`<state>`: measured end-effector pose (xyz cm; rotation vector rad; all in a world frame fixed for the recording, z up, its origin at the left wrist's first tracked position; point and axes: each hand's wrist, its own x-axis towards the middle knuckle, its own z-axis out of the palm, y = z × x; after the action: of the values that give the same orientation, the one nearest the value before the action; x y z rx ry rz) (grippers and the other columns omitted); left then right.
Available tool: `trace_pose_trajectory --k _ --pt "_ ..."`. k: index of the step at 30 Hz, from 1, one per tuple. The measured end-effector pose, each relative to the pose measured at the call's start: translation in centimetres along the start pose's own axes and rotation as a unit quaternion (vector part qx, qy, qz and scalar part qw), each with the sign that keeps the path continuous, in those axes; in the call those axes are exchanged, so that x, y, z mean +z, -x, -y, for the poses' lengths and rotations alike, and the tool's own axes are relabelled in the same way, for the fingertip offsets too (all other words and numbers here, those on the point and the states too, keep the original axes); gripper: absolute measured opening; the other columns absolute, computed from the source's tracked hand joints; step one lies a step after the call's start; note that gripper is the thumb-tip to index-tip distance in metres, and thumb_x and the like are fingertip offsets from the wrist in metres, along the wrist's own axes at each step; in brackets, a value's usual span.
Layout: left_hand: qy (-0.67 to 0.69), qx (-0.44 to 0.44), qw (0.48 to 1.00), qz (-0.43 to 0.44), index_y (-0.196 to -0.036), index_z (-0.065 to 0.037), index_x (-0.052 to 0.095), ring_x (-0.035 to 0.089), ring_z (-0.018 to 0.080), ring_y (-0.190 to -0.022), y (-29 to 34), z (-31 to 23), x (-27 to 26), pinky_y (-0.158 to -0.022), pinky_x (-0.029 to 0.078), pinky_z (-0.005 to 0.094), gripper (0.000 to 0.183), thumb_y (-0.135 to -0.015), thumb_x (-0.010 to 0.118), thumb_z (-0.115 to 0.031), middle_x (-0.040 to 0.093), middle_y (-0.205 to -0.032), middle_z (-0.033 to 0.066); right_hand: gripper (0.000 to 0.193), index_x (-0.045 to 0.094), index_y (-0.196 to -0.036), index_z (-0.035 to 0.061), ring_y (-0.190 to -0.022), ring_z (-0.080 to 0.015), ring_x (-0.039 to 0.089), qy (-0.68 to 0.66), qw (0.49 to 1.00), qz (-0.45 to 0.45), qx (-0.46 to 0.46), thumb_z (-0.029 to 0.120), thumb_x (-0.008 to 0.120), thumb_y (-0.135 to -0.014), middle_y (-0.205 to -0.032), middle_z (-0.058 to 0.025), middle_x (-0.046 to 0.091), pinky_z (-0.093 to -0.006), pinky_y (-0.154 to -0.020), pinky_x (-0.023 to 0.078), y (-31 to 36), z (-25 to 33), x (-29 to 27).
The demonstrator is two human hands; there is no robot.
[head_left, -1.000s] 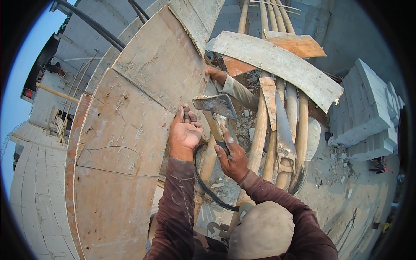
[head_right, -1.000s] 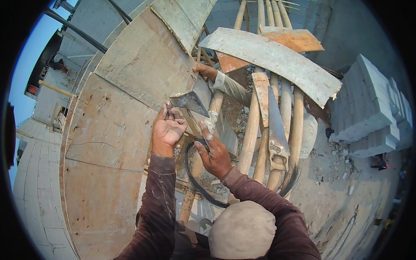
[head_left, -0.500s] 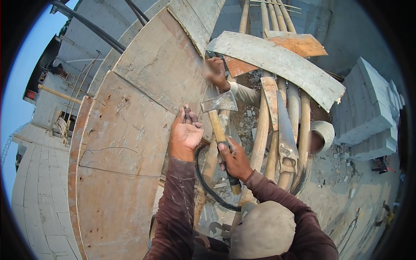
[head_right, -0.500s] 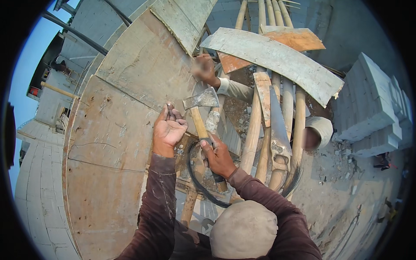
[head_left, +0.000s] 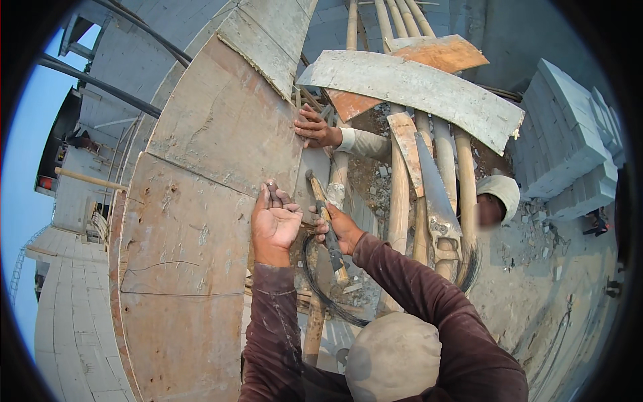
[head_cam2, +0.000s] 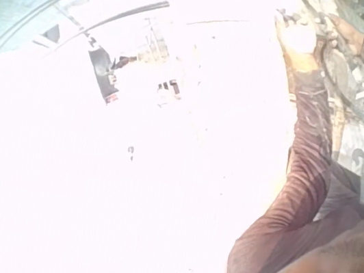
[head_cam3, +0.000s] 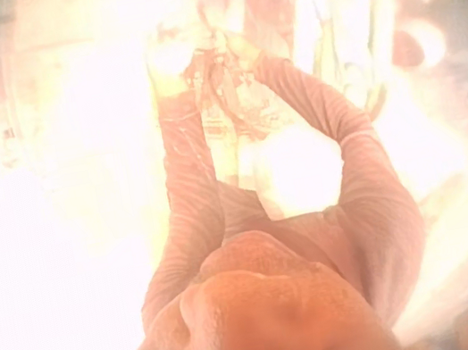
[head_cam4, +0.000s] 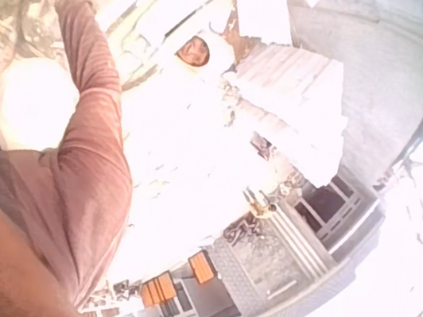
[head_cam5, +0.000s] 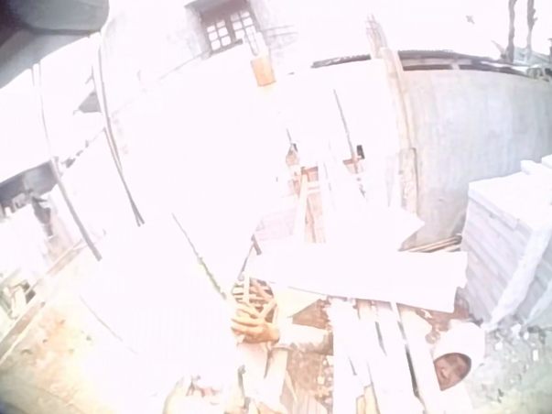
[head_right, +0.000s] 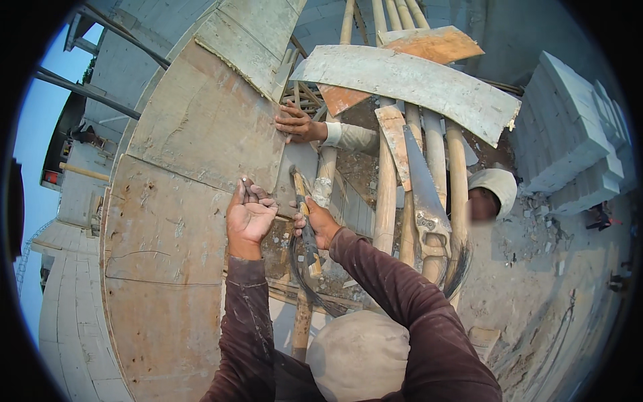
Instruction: The person aligns wooden boards along a building beam structure and hammers nails into the boards using a small axe.
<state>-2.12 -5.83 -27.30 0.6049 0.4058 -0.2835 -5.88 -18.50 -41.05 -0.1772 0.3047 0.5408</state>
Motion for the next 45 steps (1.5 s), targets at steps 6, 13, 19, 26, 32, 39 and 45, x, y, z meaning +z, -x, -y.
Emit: trace_pose_trajectory --k 6,13,19,26,32,39,45 --pt "0.001 0.017 1.0 -0.02 -0.108 -0.019 0.07 0.062 0.0073 -0.087 0.1 0.3 0.2 -0.075 0.039 0.0298 0.013 -0.097 0.07 -0.026 0.072 -0.103 -0.0117 0.05 0.057 -0.134 0.0119 -0.052 -0.0078 0.042 0.082 0.996 0.028 -0.005 0.051 0.038 -0.11 -0.07 0.0038 0.047 -0.0279 -0.053 0.042 0.8 1.0 0.5" --pt "0.006 0.016 1.0 -0.008 -0.109 -0.019 0.068 0.061 0.006 -0.086 0.5 0.3 0.6 -0.075 0.04 0.0297 0.013 -0.099 0.068 -0.026 0.071 -0.103 -0.0118 0.05 0.053 -0.138 0.0113 -0.05 -0.0057 0.041 0.045 0.999 0.03 0.004 0.05 0.044 -0.108 -0.069 0.0055 0.044 -0.0261 -0.052 0.04 0.5 1.1 -0.2" --pt "0.005 0.02 1.0 -0.012 -0.109 -0.018 0.068 0.061 0.0063 -0.085 0.5 0.4 0.8 -0.074 0.04 0.0299 0.013 -0.099 0.068 -0.026 0.071 -0.102 -0.012 0.052 0.053 -0.14 0.0105 -0.052 -0.0074 0.043 0.061 0.996 0.069 0.007 0.051 0.04 -0.109 -0.071 0.0033 0.048 -0.0275 -0.051 0.043 0.6 1.6 -0.7" --pt "-0.002 0.034 0.999 -0.006 -0.108 -0.018 0.068 0.061 0.0068 -0.084 0.4 0.5 0.6 -0.074 0.04 0.0299 0.011 -0.099 0.068 -0.026 0.071 -0.102 -0.0118 0.051 0.054 -0.14 0.0123 -0.052 -0.0077 0.044 0.091 0.993 0.071 0.008 0.05 0.04 -0.109 -0.072 0.0036 0.05 -0.0275 -0.051 0.044 1.4 1.4 -0.4" --pt "-0.001 0.035 0.999 -0.015 -0.107 -0.019 0.068 0.061 0.0077 -0.084 0.4 0.4 0.6 -0.075 0.04 0.0311 0.012 -0.098 0.07 -0.026 0.071 -0.102 -0.0113 0.049 0.055 -0.133 0.0106 -0.05 -0.0093 0.046 0.234 0.971 -0.012 -0.048 0.049 0.037 -0.11 -0.071 0.0015 0.053 -0.0288 -0.049 0.044 4.5 0.5 -1.0" --pt "-0.004 0.032 0.999 -0.018 -0.107 -0.019 0.069 0.061 0.0082 -0.084 0.3 0.3 0.5 -0.075 0.04 0.0314 0.013 -0.097 0.072 -0.026 0.071 -0.102 -0.0114 0.041 0.052 -0.131 0.0001 -0.056 -0.011 0.058 0.461 0.83 -0.067 -0.308 0.032 0.057 -0.107 -0.077 -0.0055 0.062 -0.0281 -0.053 0.049 8.4 -3.2 -1.1" --pt "-0.017 0.042 0.999 -0.02 -0.111 -0.018 0.067 0.058 0.0067 -0.085 0.5 0.4 0.7 -0.075 0.04 0.0297 0.017 -0.098 0.069 -0.029 0.068 -0.104 -0.0116 0.046 0.054 -0.138 -0.0003 -0.082 -0.0383 0.07 0.597 0.621 -0.098 -0.498 0.024 0.065 -0.1 -0.099 -0.0254 0.069 -0.0401 -0.069 0.054 8.4 -2.4 2.3"
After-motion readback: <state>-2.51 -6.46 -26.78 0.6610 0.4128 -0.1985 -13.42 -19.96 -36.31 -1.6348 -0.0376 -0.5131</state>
